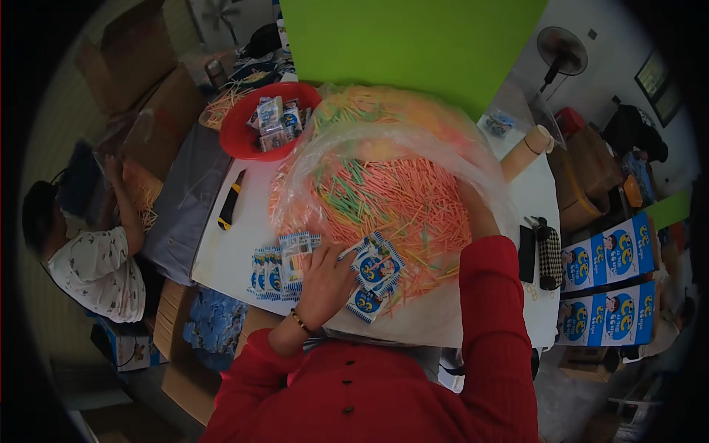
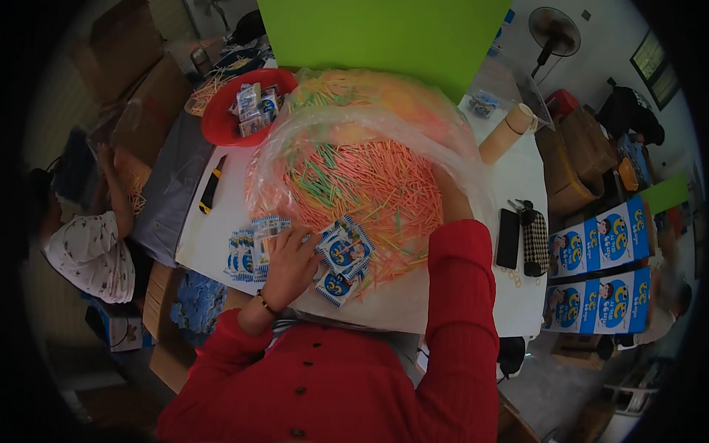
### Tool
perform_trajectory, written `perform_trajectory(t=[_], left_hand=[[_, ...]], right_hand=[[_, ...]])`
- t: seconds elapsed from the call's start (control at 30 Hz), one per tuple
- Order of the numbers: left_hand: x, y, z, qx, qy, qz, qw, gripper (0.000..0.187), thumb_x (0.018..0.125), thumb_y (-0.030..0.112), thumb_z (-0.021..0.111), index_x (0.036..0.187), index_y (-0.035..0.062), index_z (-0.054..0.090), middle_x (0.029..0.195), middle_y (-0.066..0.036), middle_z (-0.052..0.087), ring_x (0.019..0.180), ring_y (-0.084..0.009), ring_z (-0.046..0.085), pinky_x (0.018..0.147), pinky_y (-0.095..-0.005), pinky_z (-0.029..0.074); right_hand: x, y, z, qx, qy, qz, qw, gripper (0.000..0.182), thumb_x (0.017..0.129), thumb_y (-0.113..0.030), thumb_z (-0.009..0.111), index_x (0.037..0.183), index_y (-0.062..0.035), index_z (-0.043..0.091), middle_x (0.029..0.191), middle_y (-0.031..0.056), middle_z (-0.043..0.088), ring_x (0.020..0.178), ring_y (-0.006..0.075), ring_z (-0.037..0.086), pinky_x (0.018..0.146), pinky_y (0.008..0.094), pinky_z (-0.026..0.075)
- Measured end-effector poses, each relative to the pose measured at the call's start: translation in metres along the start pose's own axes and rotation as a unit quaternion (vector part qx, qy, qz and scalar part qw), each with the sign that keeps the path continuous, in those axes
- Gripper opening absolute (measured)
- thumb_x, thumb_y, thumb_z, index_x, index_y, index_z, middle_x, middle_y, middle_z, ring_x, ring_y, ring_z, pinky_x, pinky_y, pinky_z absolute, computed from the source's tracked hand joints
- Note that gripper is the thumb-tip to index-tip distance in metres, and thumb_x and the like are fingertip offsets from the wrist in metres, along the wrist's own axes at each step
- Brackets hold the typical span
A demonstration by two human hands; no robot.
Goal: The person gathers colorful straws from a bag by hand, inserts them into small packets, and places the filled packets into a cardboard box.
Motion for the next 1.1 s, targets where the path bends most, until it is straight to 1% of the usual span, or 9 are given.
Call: perform_trajectory(t=[0.47,0.53,0.57,0.63,0.83,0.87,0.93,1.03,1.1], left_hand=[[0.042,-0.030,0.066,-0.063,-0.126,-0.098,0.985,0.027,0.072,0.022,0.075,0.087,0.0050,0.059,0.089,-0.012,0.061,0.091,-0.0312,0.057,0.082,-0.0413,0.043],[0.041,-0.039,0.074,-0.124,-0.126,-0.117,0.977,0.024,0.072,0.020,0.074,0.084,0.0046,0.059,0.083,-0.013,0.061,0.085,-0.0318,0.059,0.078,-0.0417,0.045],[0.041,-0.044,0.079,-0.181,-0.122,-0.138,0.966,0.022,0.073,0.019,0.073,0.081,0.0042,0.059,0.077,-0.013,0.062,0.080,-0.0325,0.060,0.073,-0.0421,0.047],[0.041,-0.048,0.084,-0.203,-0.116,-0.138,0.962,0.020,0.074,0.019,0.071,0.081,0.0040,0.059,0.075,-0.013,0.062,0.077,-0.0325,0.061,0.070,-0.0430,0.047],[0.040,-0.046,0.083,-0.148,-0.094,-0.079,0.981,0.015,0.080,0.017,0.065,0.086,0.0039,0.062,0.074,-0.012,0.063,0.075,-0.0332,0.062,0.067,-0.0438,0.048],[0.041,-0.039,0.078,-0.056,-0.028,-0.030,0.998,0.013,0.080,0.015,0.064,0.087,0.0035,0.062,0.077,-0.012,0.064,0.074,-0.0342,0.061,0.067,-0.0446,0.048],[0.047,-0.029,0.065,0.036,0.040,0.026,0.998,0.012,0.080,0.012,0.063,0.087,0.0030,0.063,0.079,-0.012,0.064,0.073,-0.0351,0.061,0.067,-0.0454,0.048],[0.049,-0.024,0.061,-0.008,0.127,0.055,0.990,0.010,0.082,0.009,0.064,0.090,0.0030,0.064,0.088,-0.011,0.066,0.075,-0.0298,0.063,0.067,-0.0383,0.049],[0.045,-0.034,0.078,-0.390,0.019,-0.182,0.903,0.009,0.086,0.007,0.063,0.093,0.0027,0.065,0.094,-0.011,0.066,0.081,-0.0215,0.065,0.071,-0.0299,0.049]], right_hand=[[-0.023,0.045,-0.008,-0.390,0.144,0.041,0.909,0.021,0.097,-0.019,0.054,0.104,-0.0005,0.062,0.098,0.0045,0.065,0.084,0.0157,0.059,0.079,0.0284,0.047],[-0.033,0.058,0.008,-0.183,0.172,-0.038,0.967,0.017,0.098,-0.015,0.053,0.105,-0.0022,0.062,0.095,0.0021,0.063,0.083,0.0126,0.058,0.075,0.0267,0.046],[-0.046,0.060,0.023,-0.183,0.174,-0.035,0.967,0.017,0.098,-0.015,0.053,0.105,-0.0022,0.062,0.095,0.0021,0.063,0.083,0.0126,0.058,0.075,0.0267,0.046],[-0.086,0.049,0.058,0.123,0.220,0.032,0.967,0.018,0.097,-0.013,0.053,0.109,-0.0028,0.062,0.096,0.0024,0.064,0.088,0.0129,0.058,0.077,0.0282,0.046],[-0.123,0.058,0.071,0.060,0.140,0.156,0.976,0.016,0.097,-0.012,0.054,0.109,-0.0017,0.059,0.093,-0.0018,0.059,0.089,0.0066,0.054,0.078,0.0228,0.045],[-0.122,0.062,0.070,0.065,0.145,0.160,0.974,0.016,0.097,-0.012,0.054,0.109,-0.0017,0.059,0.093,-0.0018,0.059,0.089,0.0066,0.054,0.078,0.0228,0.045],[-0.115,0.062,0.064,0.076,0.169,0.048,0.982,0.017,0.097,-0.010,0.053,0.111,-0.0020,0.058,0.092,-0.0012,0.059,0.086,0.0069,0.054,0.076,0.0220,0.045],[-0.120,0.050,0.070,0.049,0.159,0.014,0.986,0.016,0.098,-0.010,0.052,0.111,-0.0023,0.059,0.090,0.0000,0.061,0.083,0.0071,0.054,0.074,0.0219,0.044],[-0.129,0.061,0.077,-0.024,0.131,0.042,0.990,0.015,0.098,-0.011,0.052,0.107,-0.0026,0.060,0.090,0.0002,0.062,0.081,0.0079,0.055,0.073,0.0226,0.045]])
Point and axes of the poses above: each hand's wrist, its own x-axis towards the middle knuckle, its own z-axis out of the palm, y = z × x, the point moved 2 cm from there along x, towards the middle knuckle
